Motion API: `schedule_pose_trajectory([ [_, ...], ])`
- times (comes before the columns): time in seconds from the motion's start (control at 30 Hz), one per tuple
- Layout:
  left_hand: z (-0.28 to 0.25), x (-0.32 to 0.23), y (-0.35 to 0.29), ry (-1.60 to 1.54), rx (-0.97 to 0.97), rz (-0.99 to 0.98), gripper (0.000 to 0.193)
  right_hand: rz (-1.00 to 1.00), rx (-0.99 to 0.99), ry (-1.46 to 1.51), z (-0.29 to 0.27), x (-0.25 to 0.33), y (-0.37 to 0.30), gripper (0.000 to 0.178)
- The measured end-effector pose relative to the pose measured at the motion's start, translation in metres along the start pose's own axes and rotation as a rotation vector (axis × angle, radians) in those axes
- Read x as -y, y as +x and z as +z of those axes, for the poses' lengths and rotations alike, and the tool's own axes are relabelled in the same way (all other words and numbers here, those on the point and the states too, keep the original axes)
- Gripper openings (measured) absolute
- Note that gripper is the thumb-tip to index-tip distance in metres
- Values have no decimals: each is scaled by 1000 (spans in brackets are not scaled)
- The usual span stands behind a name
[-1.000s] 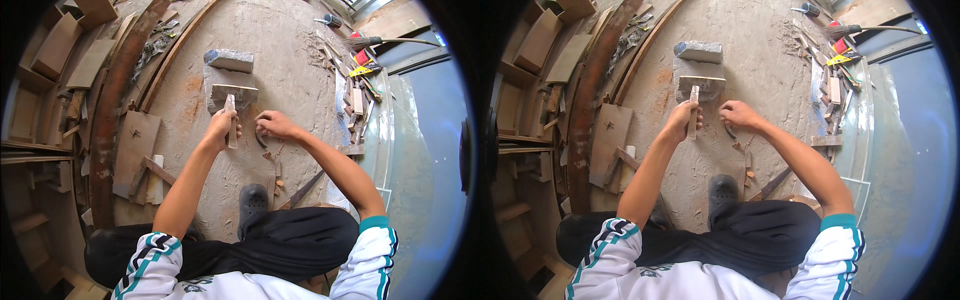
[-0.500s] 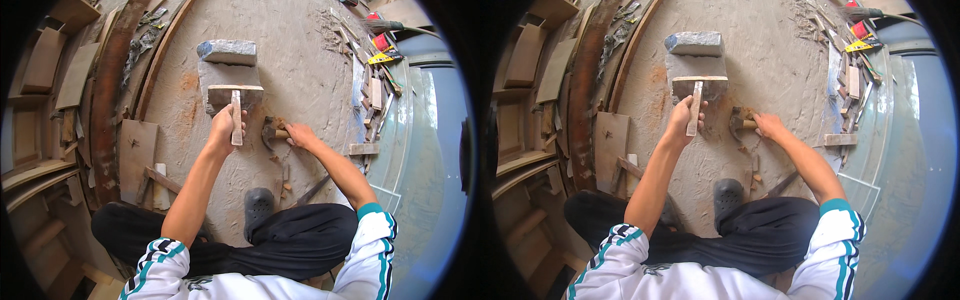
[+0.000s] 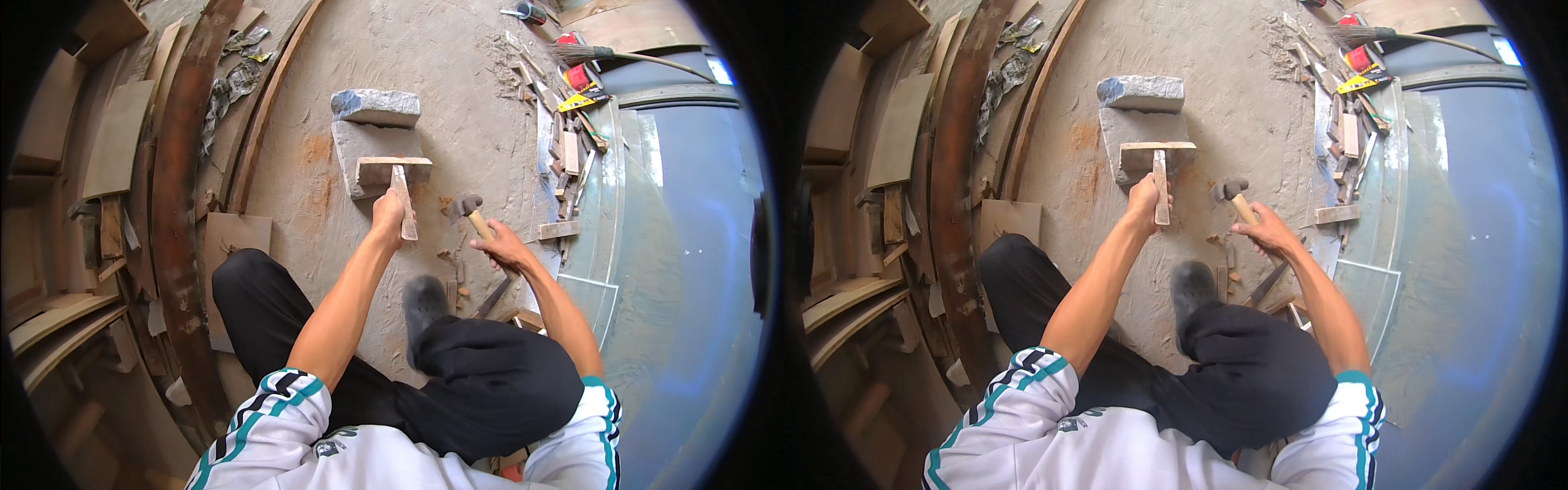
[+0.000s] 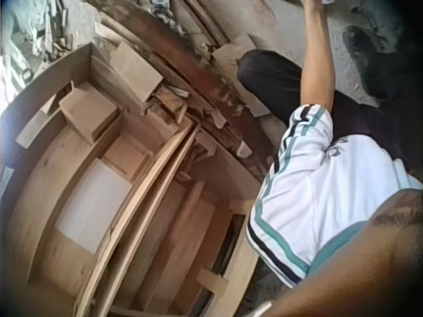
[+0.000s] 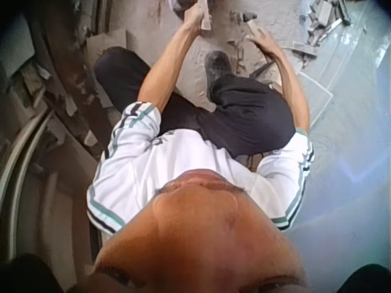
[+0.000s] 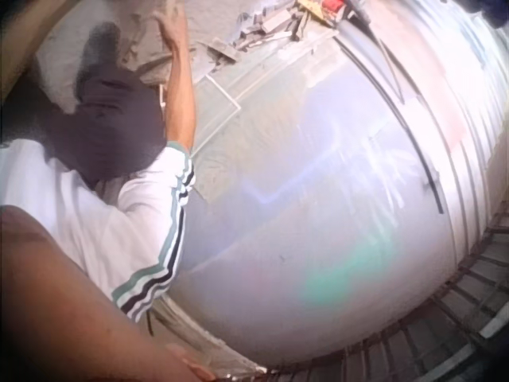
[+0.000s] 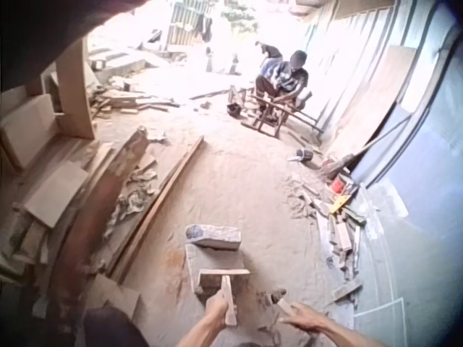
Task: The person sits on the floor and uses a hammer and chisel to split small wooden pieces placed on a stone block. They repeatedly position the chisel, strike it with the hammer, and separate the wood into smaller parts.
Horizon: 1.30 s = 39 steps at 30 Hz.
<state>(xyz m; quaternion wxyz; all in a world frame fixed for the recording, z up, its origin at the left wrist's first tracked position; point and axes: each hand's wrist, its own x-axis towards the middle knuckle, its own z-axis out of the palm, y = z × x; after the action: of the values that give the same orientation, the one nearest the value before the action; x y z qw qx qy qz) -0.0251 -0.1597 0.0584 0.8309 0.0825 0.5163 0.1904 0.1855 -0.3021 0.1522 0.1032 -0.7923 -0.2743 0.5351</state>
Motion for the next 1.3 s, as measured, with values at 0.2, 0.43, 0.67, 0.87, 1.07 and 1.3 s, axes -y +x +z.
schedule_pose_trajectory([
  [0.2,11,-6,-11,-48,-23,-3,36,-149,-192,16,-8,60,2,38],
  [0.43,14,1,-13,-84,-37,9,41,-284,-219,28,34,130,14,38],
  [0.67,10,1,-10,-80,-37,19,39,-285,-175,-236,42,149,37,41],
  [0.87,15,0,-10,-53,-57,30,38,-464,-406,-241,49,144,36,41],
  [1.07,8,-1,-7,-50,-42,1,40,-162,-122,-283,30,183,26,34],
  [1.3,17,-3,-12,-75,-44,14,41,-457,-355,-330,40,143,52,37],
])
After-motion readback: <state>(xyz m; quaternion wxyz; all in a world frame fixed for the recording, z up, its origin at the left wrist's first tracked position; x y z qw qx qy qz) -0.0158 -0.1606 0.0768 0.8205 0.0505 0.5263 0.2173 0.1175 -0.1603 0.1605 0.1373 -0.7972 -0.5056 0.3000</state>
